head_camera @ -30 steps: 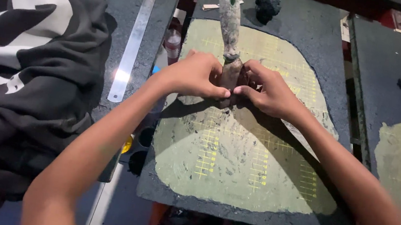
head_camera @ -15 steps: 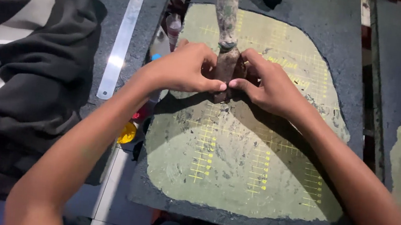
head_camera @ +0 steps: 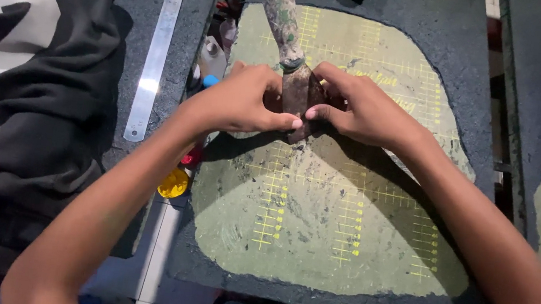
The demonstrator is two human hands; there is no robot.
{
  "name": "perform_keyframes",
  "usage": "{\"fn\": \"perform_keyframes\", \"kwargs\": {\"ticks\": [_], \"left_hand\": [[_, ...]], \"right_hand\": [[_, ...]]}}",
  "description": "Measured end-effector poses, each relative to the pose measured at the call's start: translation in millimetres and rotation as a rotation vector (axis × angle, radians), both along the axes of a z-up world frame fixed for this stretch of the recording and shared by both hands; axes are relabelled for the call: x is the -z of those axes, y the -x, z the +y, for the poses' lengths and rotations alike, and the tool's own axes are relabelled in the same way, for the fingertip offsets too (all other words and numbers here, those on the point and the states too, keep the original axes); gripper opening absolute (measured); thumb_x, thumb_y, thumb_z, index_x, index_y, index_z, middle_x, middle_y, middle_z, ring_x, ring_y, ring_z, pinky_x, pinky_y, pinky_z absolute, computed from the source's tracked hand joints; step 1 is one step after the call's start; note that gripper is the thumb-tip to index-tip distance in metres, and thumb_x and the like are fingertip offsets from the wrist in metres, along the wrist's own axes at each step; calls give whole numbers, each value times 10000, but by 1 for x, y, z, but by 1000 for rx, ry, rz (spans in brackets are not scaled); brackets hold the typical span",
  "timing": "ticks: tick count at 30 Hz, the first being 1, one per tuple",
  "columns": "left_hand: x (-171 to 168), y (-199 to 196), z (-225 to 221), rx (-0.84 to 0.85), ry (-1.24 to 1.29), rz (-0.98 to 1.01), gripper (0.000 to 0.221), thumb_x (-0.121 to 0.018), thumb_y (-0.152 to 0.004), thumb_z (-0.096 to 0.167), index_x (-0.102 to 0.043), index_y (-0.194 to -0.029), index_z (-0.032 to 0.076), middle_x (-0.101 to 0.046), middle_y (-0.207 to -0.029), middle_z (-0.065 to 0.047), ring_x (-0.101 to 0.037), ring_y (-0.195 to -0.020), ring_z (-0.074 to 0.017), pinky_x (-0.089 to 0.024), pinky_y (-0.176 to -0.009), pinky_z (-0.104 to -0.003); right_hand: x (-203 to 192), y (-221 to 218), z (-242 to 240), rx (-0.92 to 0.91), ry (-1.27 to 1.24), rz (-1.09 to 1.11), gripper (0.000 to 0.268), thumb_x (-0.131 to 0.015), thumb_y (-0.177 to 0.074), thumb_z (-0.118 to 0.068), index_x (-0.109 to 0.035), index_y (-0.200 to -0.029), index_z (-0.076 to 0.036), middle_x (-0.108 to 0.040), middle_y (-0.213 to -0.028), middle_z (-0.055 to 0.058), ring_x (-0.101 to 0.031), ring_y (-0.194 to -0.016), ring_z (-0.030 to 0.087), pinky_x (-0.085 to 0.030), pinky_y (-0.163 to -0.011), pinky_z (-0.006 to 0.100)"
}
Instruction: Using a metal scraper to remove dried ink and adhesive residue from a screen printing frame
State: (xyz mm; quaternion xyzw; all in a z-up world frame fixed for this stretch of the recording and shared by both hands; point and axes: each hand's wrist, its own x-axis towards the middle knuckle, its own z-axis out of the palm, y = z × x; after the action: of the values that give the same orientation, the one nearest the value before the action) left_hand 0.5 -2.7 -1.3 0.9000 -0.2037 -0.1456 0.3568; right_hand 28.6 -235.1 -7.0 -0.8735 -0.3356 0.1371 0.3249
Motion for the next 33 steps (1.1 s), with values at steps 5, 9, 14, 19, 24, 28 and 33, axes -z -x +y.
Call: {"fn": "perform_keyframes", "kwargs": {"ticks": [5, 9, 14, 19, 24, 28, 33], "left_hand": [[18, -2, -3, 5, 38, 33, 310, -763, -841, 390, -747, -770, 89, -720, -699, -61, -672, -772, -297, -229, -1090, -480], [18, -1, -7, 27, 55, -25, 259, -734, -862, 362, -746, -744, 131, -688, -628, -15, -652, -677, -255, -270, -1029, -494], [-7, 14, -14, 16, 215, -66, 196, -694, -913, 289, -763, -800, 145, -704, -672, -10, -649, -685, -229, -356, -969, -489], [32, -7, -9, -49, 389, -233, 192, -692, -974, 288, -694, -860, 133, -639, -691, -26, -613, -702, -181, -486, -797, -372], [52, -11, -14, -85, 232, -360, 274, -600, -997, 431, -632, -887, 181, -657, -737, -54, -664, -822, -284, -383, -858, -377], [56, -7, -15, -67, 185, -353, 237, -595, -999, 415, -607, -894, 203, -661, -762, -25, -635, -849, -249, -338, -871, -362], [53, -8, -14, -78, 171, -351, 214, -608, -997, 403, -610, -896, 214, -671, -756, 0, -641, -876, -247, -327, -867, -373]], "right_hand": [[-3, 1, -1, -15, -4, 10, 325, -714, -950, -189, -556, -1223, -110, -708, -779, 198, -646, -749, 402, -521, -727, 495], [1, 6, -7, -23, -127, -2, 242, -700, -967, -141, -544, -1146, -93, -658, -755, 181, -613, -736, 334, -509, -755, 470], [17, 7, -12, -3, -391, 143, 280, -727, -972, -174, -522, -1148, -99, -640, -815, 100, -621, -787, 230, -529, -808, 388], [9, 8, -11, 13, -566, 221, 285, -740, -980, -156, -494, -1104, -84, -556, -837, 30, -601, -795, 158, -533, -793, 311], [-14, 16, -5, 72, -532, 256, 385, -849, -862, -109, -499, -1014, -59, -600, -823, 36, -595, -763, 148, -532, -715, 281], [23, 2, -20, 67, -511, 190, 391, -878, -829, -100, -507, -951, -76, -573, -788, 62, -604, -775, 141, -500, -683, 261], [-5, 9, -9, 75, -475, 168, 433, -918, -788, -141, -495, -858, -85, -512, -643, 21, -524, -581, 98, -399, -498, 196]]}}
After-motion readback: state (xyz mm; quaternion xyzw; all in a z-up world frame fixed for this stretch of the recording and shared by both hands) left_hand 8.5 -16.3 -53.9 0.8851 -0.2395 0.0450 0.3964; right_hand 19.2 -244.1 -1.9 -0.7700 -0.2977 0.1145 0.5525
